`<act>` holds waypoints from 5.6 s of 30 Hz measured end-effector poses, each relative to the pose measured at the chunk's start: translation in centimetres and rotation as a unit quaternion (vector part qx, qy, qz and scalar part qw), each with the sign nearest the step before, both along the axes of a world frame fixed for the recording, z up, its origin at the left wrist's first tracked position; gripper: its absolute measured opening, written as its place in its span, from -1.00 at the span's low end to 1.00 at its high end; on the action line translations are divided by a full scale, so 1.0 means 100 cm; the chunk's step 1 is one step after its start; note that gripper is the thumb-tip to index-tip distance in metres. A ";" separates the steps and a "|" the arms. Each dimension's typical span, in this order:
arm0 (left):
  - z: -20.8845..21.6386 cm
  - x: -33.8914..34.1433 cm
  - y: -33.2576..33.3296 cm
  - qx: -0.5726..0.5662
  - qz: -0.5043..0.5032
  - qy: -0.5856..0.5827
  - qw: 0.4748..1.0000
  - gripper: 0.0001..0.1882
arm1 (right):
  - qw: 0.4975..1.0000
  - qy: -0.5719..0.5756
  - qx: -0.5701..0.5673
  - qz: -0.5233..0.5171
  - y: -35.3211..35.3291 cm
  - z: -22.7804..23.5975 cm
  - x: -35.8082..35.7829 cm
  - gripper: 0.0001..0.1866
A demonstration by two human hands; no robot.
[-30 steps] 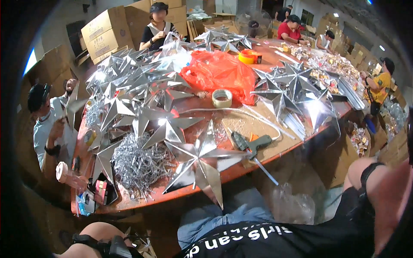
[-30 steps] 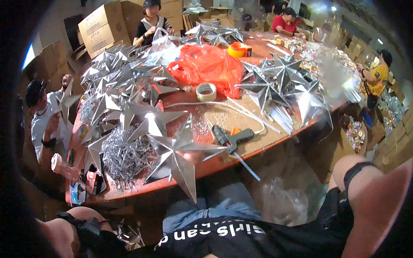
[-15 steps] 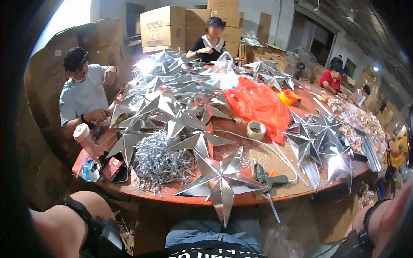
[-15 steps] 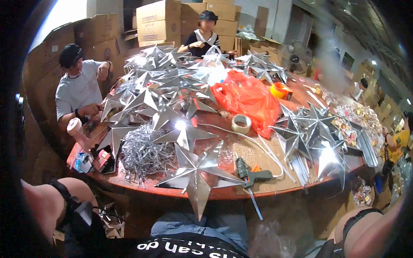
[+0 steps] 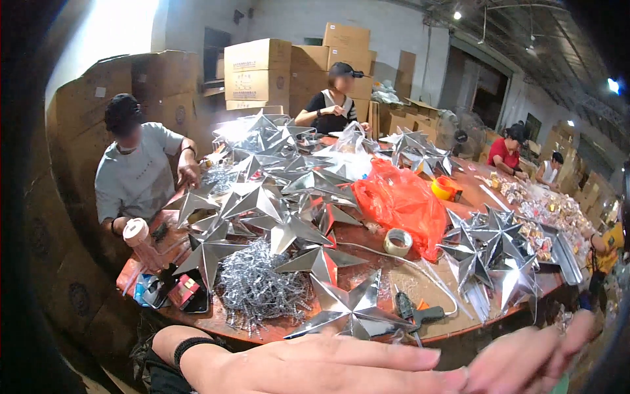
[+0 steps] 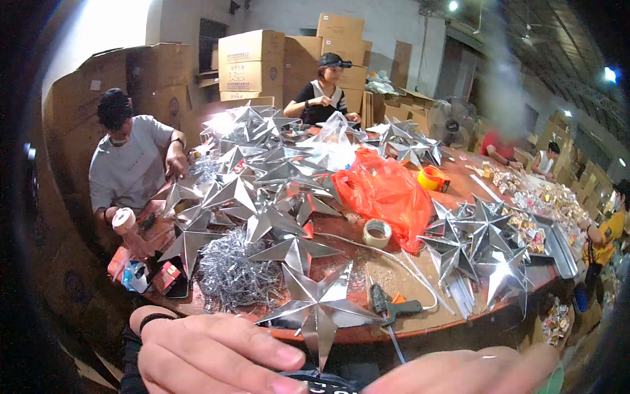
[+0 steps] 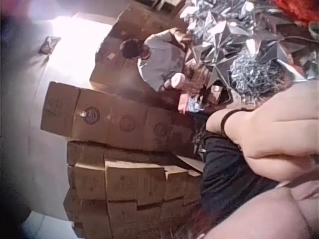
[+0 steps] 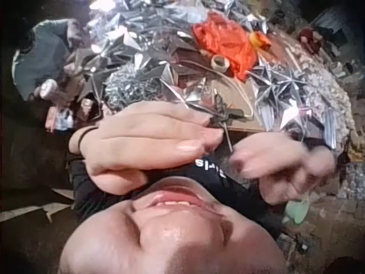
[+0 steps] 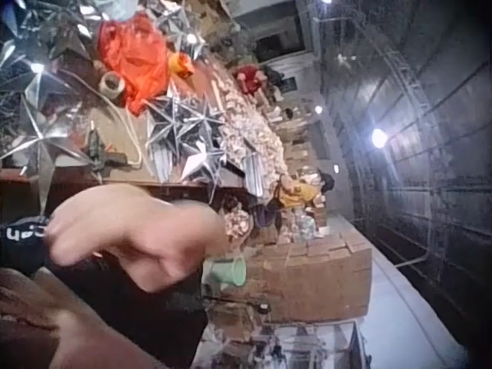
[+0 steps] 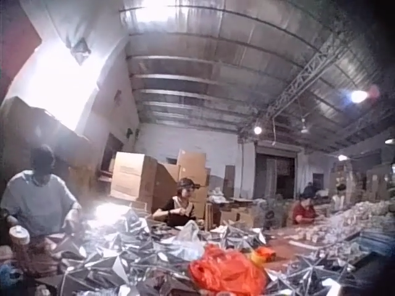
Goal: Applying decorative trim and details to shiny star-shaped holiday decorations using a hot glue gun.
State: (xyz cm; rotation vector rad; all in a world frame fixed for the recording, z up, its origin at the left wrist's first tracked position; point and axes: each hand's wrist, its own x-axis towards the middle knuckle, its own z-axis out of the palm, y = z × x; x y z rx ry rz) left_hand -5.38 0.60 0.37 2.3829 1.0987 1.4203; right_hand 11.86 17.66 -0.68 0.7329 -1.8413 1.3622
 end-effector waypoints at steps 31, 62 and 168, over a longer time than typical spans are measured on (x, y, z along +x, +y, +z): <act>-0.206 -0.070 -0.070 0.028 0.056 -0.294 0.954 -0.81 | 0.965 -0.101 0.104 -0.218 0.062 -0.112 0.026 -0.84; -0.304 -0.058 0.000 -0.058 0.581 0.060 0.809 -0.33 | 0.778 -0.081 0.413 -0.467 0.201 -0.229 -0.003 -0.64; -0.341 -0.057 -0.017 0.046 0.541 -0.086 0.835 -0.44 | 0.887 -0.370 0.275 0.013 0.110 -0.186 -0.002 -0.77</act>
